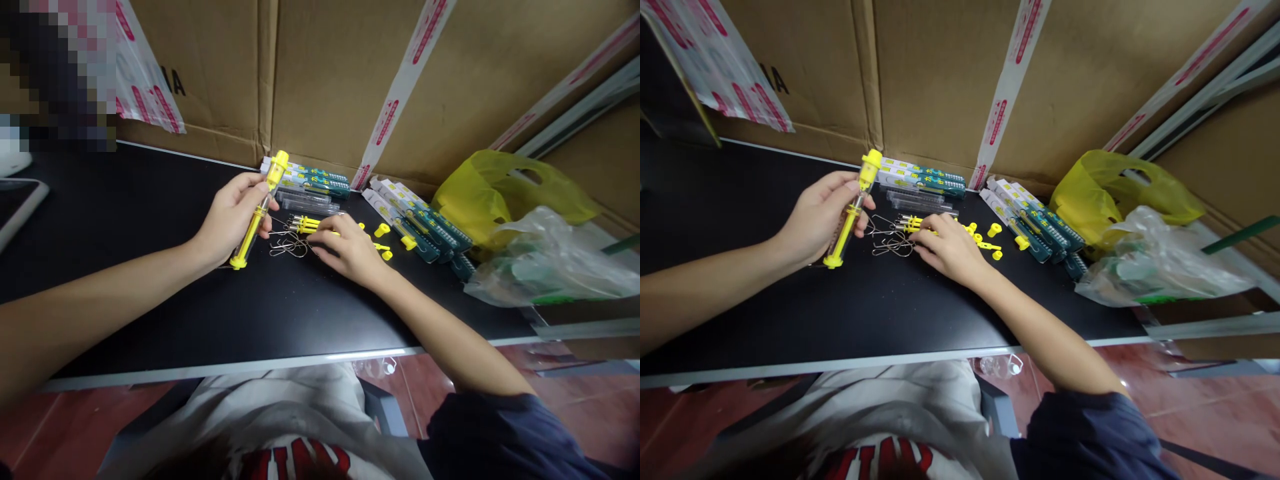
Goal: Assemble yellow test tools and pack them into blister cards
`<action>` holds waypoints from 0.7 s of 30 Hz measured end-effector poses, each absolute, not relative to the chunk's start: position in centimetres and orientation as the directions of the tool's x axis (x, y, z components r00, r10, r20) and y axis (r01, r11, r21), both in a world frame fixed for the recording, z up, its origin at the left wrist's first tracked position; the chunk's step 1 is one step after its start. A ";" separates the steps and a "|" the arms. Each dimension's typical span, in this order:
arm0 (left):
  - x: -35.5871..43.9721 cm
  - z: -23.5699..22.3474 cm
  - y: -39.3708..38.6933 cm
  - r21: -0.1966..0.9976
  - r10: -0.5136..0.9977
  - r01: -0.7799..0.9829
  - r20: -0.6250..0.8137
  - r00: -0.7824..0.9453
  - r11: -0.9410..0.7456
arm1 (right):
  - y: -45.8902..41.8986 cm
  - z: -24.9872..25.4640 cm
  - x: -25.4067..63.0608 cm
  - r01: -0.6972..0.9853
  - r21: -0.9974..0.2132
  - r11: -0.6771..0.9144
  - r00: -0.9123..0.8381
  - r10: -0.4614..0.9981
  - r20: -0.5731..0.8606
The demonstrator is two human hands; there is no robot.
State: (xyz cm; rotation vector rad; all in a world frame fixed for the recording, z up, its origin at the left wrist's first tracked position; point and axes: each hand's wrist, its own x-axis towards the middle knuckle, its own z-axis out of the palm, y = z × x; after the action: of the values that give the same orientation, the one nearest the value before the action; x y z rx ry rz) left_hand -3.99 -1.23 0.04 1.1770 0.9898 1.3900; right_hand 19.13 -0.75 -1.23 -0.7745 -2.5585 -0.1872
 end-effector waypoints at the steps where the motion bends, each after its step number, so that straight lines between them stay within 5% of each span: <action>1: -4.0 0.1 -1.2 0.973 0.991 -0.190 0.132 -0.017 -0.132 | -0.8 -1.3 19.0 0.527 0.098 0.844 -0.790 0.444 0.423; 6: -3.9 0.1 -1.4 0.983 0.999 -0.178 0.041 0.028 -0.036 | -1.1 -1.3 18.1 0.436 0.390 0.811 -0.889 0.319 0.330; 13: -3.4 0.1 -1.9 0.986 0.999 -0.168 0.006 0.054 0.003 | -1.2 -0.9 17.6 0.358 0.506 0.785 -0.928 0.241 0.284; 17: -3.4 0.0 -1.9 0.984 0.998 -0.177 -0.003 0.055 0.013 | -1.0 -1.0 17.9 0.468 0.332 0.819 -0.847 0.309 0.432; 21: -3.4 -0.4 -1.7 0.983 0.997 -0.181 -0.014 0.073 0.027 | -0.8 -1.2 18.1 0.521 -0.064 0.851 -0.671 0.455 0.586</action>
State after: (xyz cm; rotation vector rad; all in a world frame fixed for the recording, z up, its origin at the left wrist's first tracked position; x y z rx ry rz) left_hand -3.43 -1.70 -0.35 1.0921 1.0323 1.2233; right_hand 18.07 -0.84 -1.20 -0.7082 -2.4158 -0.1444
